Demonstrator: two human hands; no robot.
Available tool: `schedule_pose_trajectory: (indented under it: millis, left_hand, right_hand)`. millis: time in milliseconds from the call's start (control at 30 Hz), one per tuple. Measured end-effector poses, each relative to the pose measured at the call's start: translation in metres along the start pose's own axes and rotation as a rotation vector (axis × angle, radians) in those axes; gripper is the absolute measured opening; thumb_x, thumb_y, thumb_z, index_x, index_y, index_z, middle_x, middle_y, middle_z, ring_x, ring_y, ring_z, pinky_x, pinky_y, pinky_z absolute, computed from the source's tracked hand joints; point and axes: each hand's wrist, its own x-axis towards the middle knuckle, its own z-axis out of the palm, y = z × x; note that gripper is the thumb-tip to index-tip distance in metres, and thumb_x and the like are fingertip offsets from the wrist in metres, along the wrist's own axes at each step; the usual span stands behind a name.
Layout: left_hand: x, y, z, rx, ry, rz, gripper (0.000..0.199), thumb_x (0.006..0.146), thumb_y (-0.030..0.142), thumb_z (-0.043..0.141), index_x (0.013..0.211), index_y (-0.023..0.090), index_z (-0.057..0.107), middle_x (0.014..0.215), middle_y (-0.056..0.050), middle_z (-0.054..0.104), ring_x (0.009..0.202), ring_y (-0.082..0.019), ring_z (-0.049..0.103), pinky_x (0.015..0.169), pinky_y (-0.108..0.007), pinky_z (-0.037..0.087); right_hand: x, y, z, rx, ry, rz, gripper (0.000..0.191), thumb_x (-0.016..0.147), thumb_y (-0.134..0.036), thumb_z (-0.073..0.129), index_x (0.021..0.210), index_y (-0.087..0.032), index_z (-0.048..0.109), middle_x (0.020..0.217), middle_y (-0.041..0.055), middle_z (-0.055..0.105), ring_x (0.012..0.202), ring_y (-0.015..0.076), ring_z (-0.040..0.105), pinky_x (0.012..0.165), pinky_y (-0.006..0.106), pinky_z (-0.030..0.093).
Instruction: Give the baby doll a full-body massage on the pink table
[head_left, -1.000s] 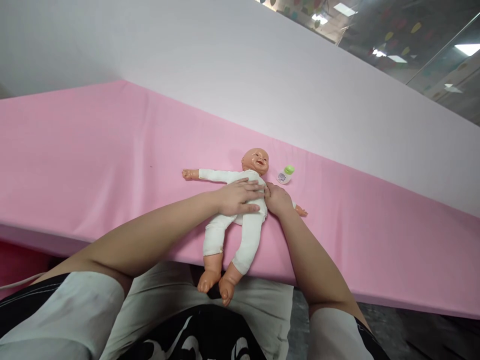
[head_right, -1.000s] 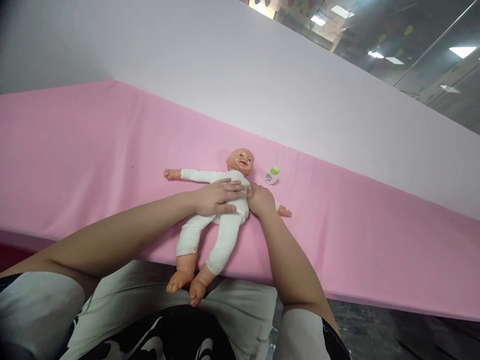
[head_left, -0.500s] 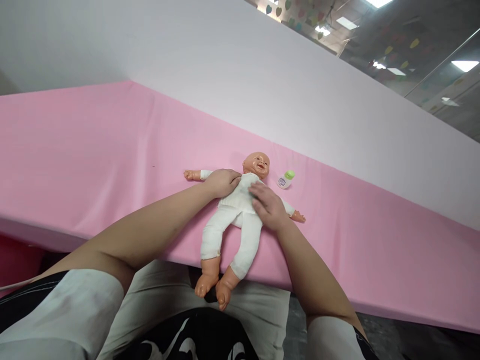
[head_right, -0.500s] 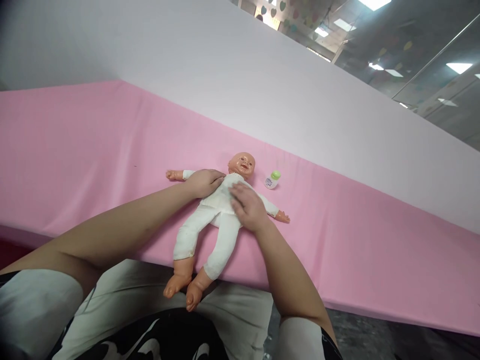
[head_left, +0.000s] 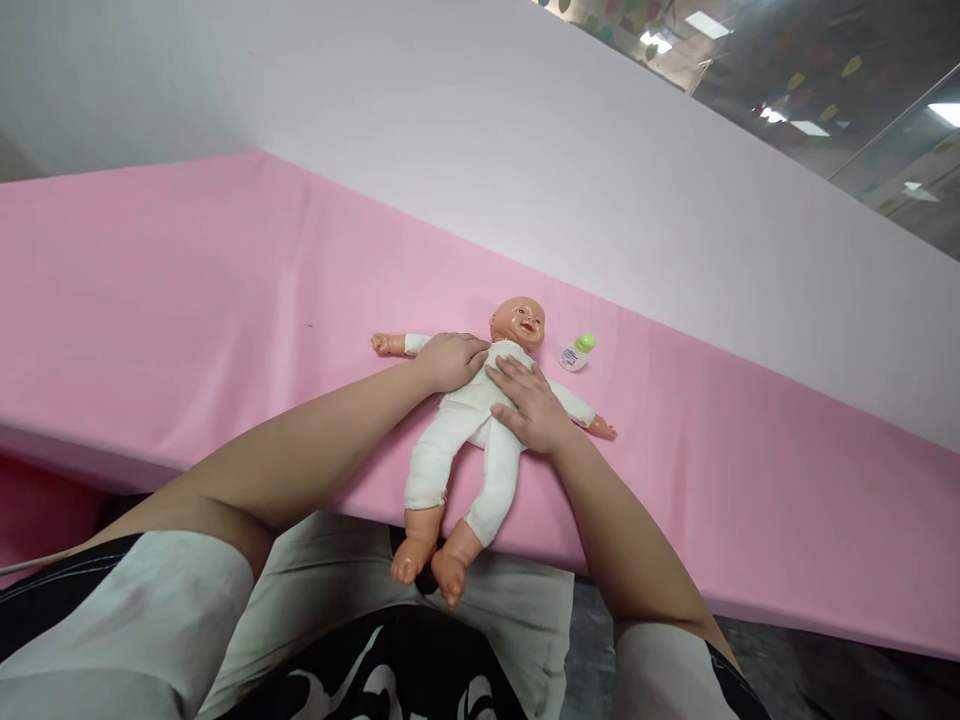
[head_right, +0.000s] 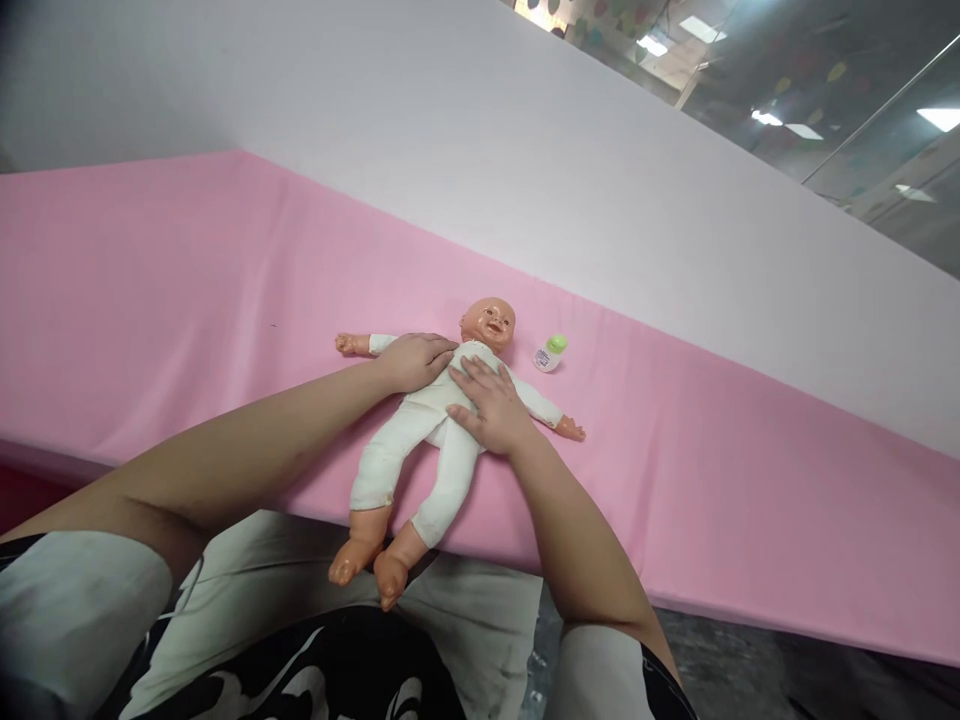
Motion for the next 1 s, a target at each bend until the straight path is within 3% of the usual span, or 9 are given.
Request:
schedule_pose_trajectory:
  millis: [200, 300, 400, 533, 633, 733, 800, 900, 1000]
  left_hand:
    - [0.0, 0.005, -0.004, -0.034, 0.034, -0.023, 0.051, 0.107, 0.041, 0.033, 0.136, 0.021, 0.071, 0.14, -0.008, 0.072, 0.129, -0.027, 0.067, 0.114, -0.044, 0.049]
    - [-0.006, 0.015, -0.01, -0.084, 0.094, 0.019, 0.048, 0.105, 0.039, 0.038, 0.129, 0.019, 0.074, 0.135, -0.009, 0.075, 0.126, -0.028, 0.068, 0.112, -0.044, 0.051]
    - [-0.018, 0.034, -0.02, -0.244, 0.107, 0.198, 0.043, 0.101, 0.04, 0.047, 0.124, 0.018, 0.077, 0.129, -0.01, 0.077, 0.122, -0.028, 0.071, 0.109, -0.042, 0.053]
    - [-0.037, 0.066, -0.029, -0.486, -0.122, 0.55, 0.039, 0.103, 0.04, 0.05, 0.124, 0.023, 0.078, 0.125, -0.008, 0.079, 0.118, -0.025, 0.073, 0.108, -0.037, 0.054]
    - [-0.041, 0.08, -0.029, -0.448, -0.264, 0.658, 0.041, 0.105, 0.042, 0.049, 0.131, 0.024, 0.075, 0.134, -0.008, 0.077, 0.138, -0.028, 0.063, 0.126, -0.045, 0.038]
    - [-0.034, 0.077, -0.026, -0.296, -0.324, 0.566, 0.058, 0.101, 0.053, 0.058, 0.149, 0.022, 0.063, 0.16, -0.011, 0.058, 0.159, -0.036, 0.038, 0.134, -0.059, 0.014]
    - [-0.027, 0.067, -0.023, -0.22, -0.326, 0.476, 0.074, 0.099, 0.062, 0.057, 0.161, 0.021, 0.051, 0.171, -0.012, 0.042, 0.164, -0.037, 0.025, 0.134, -0.06, 0.007]
    - [-0.017, 0.048, -0.021, -0.146, -0.28, 0.341, 0.076, 0.104, 0.066, 0.043, 0.167, 0.022, 0.039, 0.177, -0.011, 0.028, 0.167, -0.033, 0.019, 0.134, -0.057, 0.006]
    - [-0.012, 0.029, -0.019, -0.107, -0.21, 0.206, 0.074, 0.107, 0.063, 0.035, 0.168, 0.022, 0.037, 0.178, -0.011, 0.024, 0.165, -0.031, 0.024, 0.133, -0.052, 0.017]
  right_hand:
    - [0.0, 0.021, -0.004, 0.024, 0.116, 0.202, 0.061, 0.11, -0.048, 0.037, 0.166, -0.023, 0.042, 0.175, 0.0084, 0.036, 0.164, 0.0276, 0.031, 0.133, 0.053, 0.027]
    - [-0.003, 0.029, -0.009, -0.002, 0.135, 0.352, 0.057, 0.112, -0.044, 0.03, 0.163, -0.025, 0.044, 0.162, 0.0087, 0.056, 0.148, 0.0296, 0.055, 0.123, 0.051, 0.042]
    - [-0.005, 0.035, -0.013, -0.095, 0.067, 0.498, 0.052, 0.111, -0.04, 0.027, 0.152, -0.029, 0.058, 0.136, 0.0092, 0.075, 0.123, 0.0326, 0.07, 0.109, 0.05, 0.05]
    - [-0.002, 0.037, -0.013, -0.161, 0.011, 0.581, 0.053, 0.112, -0.042, 0.023, 0.14, -0.026, 0.065, 0.125, 0.0121, 0.077, 0.113, 0.0327, 0.072, 0.098, 0.044, 0.051]
    - [0.0, 0.037, -0.012, -0.181, 0.0, 0.589, 0.052, 0.112, -0.042, 0.022, 0.138, -0.026, 0.064, 0.127, 0.012, 0.077, 0.112, 0.0324, 0.071, 0.094, 0.042, 0.05]
    - [0.001, 0.035, -0.011, -0.204, -0.005, 0.577, 0.05, 0.112, -0.04, 0.022, 0.136, -0.026, 0.064, 0.124, 0.012, 0.077, 0.111, 0.0327, 0.071, 0.093, 0.043, 0.049]
    - [0.001, 0.033, -0.011, -0.233, -0.01, 0.582, 0.05, 0.111, -0.041, 0.022, 0.134, -0.025, 0.064, 0.122, 0.0133, 0.077, 0.11, 0.0335, 0.071, 0.095, 0.045, 0.048]
    - [0.002, 0.032, -0.011, -0.262, -0.002, 0.599, 0.05, 0.111, -0.041, 0.024, 0.136, -0.023, 0.063, 0.122, 0.0145, 0.077, 0.114, 0.0344, 0.07, 0.104, 0.05, 0.045]
    - [0.002, 0.036, -0.009, -0.239, 0.01, 0.605, 0.049, 0.111, -0.042, 0.027, 0.131, -0.022, 0.067, 0.12, 0.015, 0.078, 0.116, 0.0345, 0.07, 0.109, 0.055, 0.044]
